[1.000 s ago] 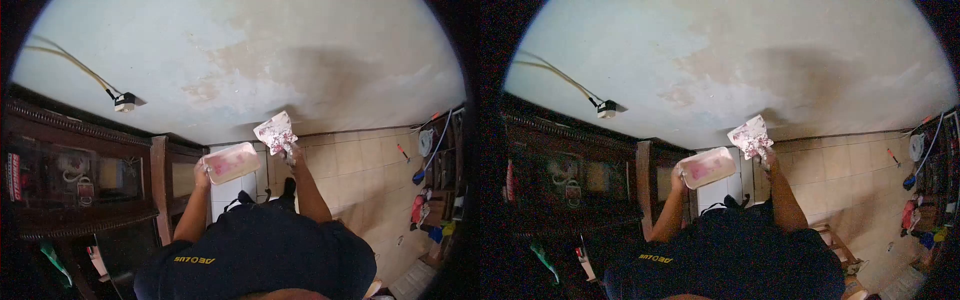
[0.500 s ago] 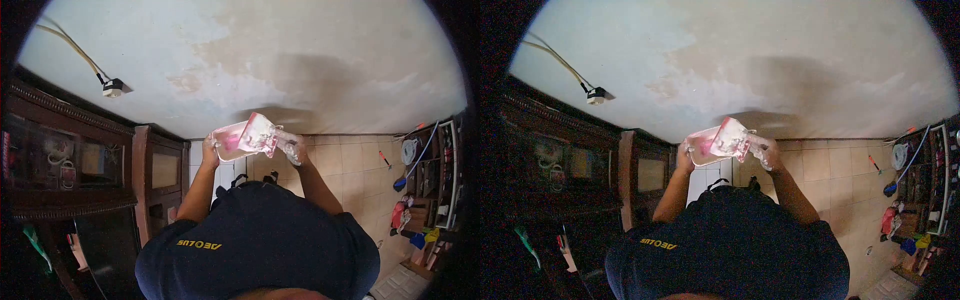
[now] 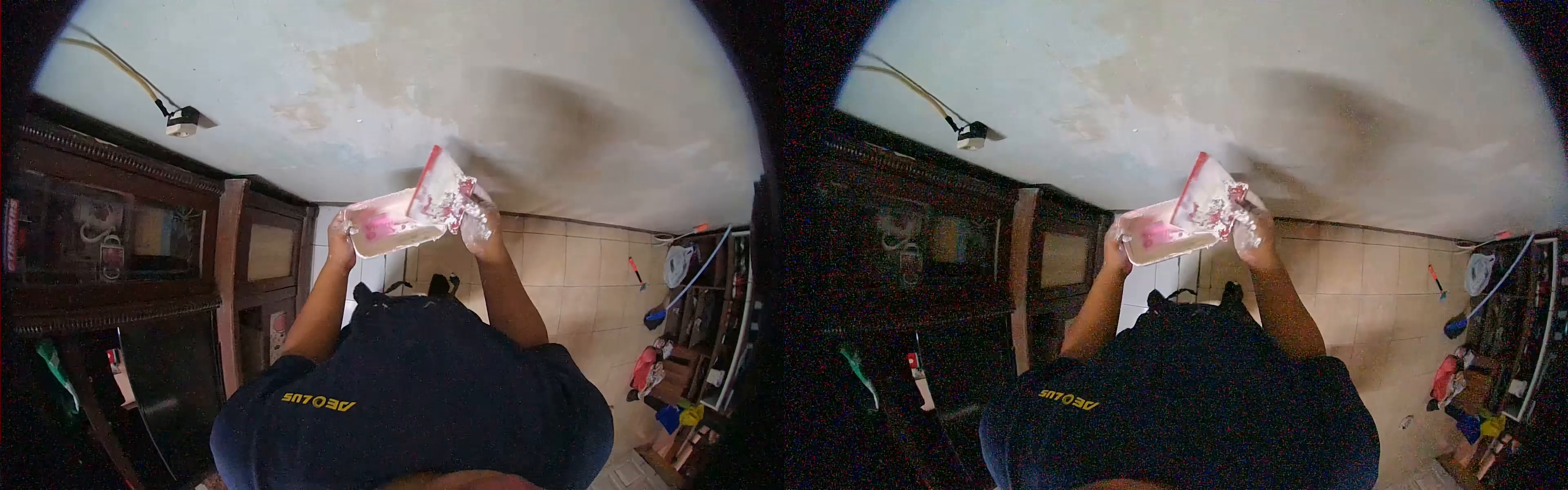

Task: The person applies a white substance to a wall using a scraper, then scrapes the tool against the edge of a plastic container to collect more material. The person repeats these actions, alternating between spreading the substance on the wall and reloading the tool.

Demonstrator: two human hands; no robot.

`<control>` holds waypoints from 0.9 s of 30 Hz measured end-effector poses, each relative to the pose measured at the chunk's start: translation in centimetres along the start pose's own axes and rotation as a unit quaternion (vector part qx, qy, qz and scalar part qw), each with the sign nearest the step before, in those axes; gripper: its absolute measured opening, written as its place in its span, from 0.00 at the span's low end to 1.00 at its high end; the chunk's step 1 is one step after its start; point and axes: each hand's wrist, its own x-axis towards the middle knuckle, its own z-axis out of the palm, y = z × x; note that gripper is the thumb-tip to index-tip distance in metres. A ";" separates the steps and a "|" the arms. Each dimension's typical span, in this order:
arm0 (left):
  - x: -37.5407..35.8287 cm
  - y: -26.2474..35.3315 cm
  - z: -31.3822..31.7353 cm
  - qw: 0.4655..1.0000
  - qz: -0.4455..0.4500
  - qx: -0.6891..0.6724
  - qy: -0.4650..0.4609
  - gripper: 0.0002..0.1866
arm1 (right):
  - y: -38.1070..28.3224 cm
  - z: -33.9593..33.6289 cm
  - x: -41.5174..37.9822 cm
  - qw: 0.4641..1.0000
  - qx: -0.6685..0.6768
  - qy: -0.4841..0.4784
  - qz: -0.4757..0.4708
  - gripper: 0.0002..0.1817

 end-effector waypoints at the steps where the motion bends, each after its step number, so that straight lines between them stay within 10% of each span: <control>1: -0.2 0.3 -0.6 1.000 -0.003 -0.001 -0.005 0.22 | 0.4 -0.3 0.4 1.000 0.005 -0.001 0.003 0.16; 5: -1.8 2.0 -3.1 0.999 0.004 -0.029 0.033 0.18 | 4.6 -3.3 3.7 0.985 0.157 -0.049 0.043 0.10; 7: -2.4 2.9 -5.0 0.996 0.043 0.073 0.003 0.20 | 6.3 -4.0 6.4 0.881 0.438 -0.062 0.171 0.09; 12: -3.2 4.9 -9.8 0.998 -0.024 0.004 0.055 0.24 | 6.8 4.1 10.4 0.970 0.211 -0.052 -0.107 0.08; 19: -3.3 6.8 -15.5 0.997 -0.026 -0.001 0.071 0.26 | 8.2 4.3 15.7 0.926 0.310 0.128 -0.173 0.13; 23: -2.7 7.2 -16.6 0.996 -0.038 -0.001 0.082 0.26 | 8.8 5.4 15.4 0.909 0.107 0.332 -0.229 0.17; 27: -2.0 6.8 -17.2 0.998 -0.027 0.019 0.058 0.23 | 12.4 0.8 14.2 0.914 0.126 0.315 -0.221 0.18</control>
